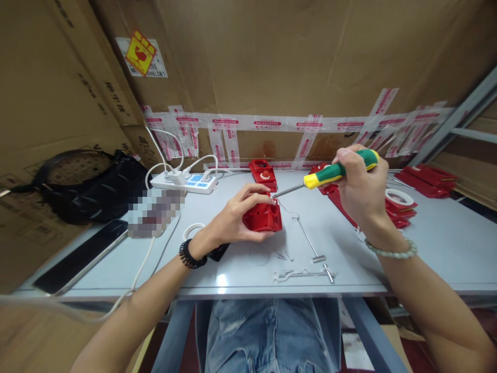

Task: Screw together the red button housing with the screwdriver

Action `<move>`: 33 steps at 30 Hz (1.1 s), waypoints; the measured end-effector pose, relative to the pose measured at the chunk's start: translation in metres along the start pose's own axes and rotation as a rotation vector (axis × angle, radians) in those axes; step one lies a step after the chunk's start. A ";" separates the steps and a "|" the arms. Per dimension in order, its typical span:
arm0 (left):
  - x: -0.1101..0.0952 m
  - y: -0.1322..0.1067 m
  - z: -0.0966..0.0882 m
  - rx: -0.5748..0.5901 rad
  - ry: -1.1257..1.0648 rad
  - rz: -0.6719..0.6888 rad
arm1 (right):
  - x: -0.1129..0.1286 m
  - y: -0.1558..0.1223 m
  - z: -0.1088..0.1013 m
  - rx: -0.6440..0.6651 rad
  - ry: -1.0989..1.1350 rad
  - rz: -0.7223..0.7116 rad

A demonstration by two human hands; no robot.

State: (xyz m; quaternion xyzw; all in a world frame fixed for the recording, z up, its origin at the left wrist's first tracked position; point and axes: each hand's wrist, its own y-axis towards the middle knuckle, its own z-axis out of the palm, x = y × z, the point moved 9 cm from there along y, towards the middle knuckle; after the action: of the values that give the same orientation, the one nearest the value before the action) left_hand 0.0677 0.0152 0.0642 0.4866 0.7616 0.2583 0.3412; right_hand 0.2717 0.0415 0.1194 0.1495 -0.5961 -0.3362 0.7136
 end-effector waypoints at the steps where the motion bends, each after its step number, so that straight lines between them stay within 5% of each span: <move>1: 0.000 0.000 0.000 0.004 0.001 -0.003 | 0.000 0.000 0.000 0.000 0.001 0.001; 12: 0.001 0.000 -0.001 0.007 0.009 0.002 | 0.008 -0.003 0.005 0.111 -0.111 -0.092; 20: -0.005 0.000 0.000 -0.009 -0.043 0.034 | 0.049 -0.018 0.002 -0.077 -0.482 -0.541; 23: -0.002 -0.001 -0.002 -0.047 -0.121 0.047 | 0.048 -0.019 0.003 -0.041 -0.530 -0.521; 30: 0.008 -0.003 -0.003 -0.059 -0.144 0.018 | 0.031 -0.007 0.011 0.305 -0.415 -0.274; 33: 0.011 -0.004 -0.004 -0.061 -0.123 0.012 | 0.028 -0.004 0.010 0.315 -0.450 -0.208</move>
State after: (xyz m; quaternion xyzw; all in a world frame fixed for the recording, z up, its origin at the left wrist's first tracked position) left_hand 0.0592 0.0232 0.0613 0.4956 0.7281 0.2529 0.4004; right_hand 0.2625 0.0221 0.1403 0.2407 -0.7658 -0.3355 0.4930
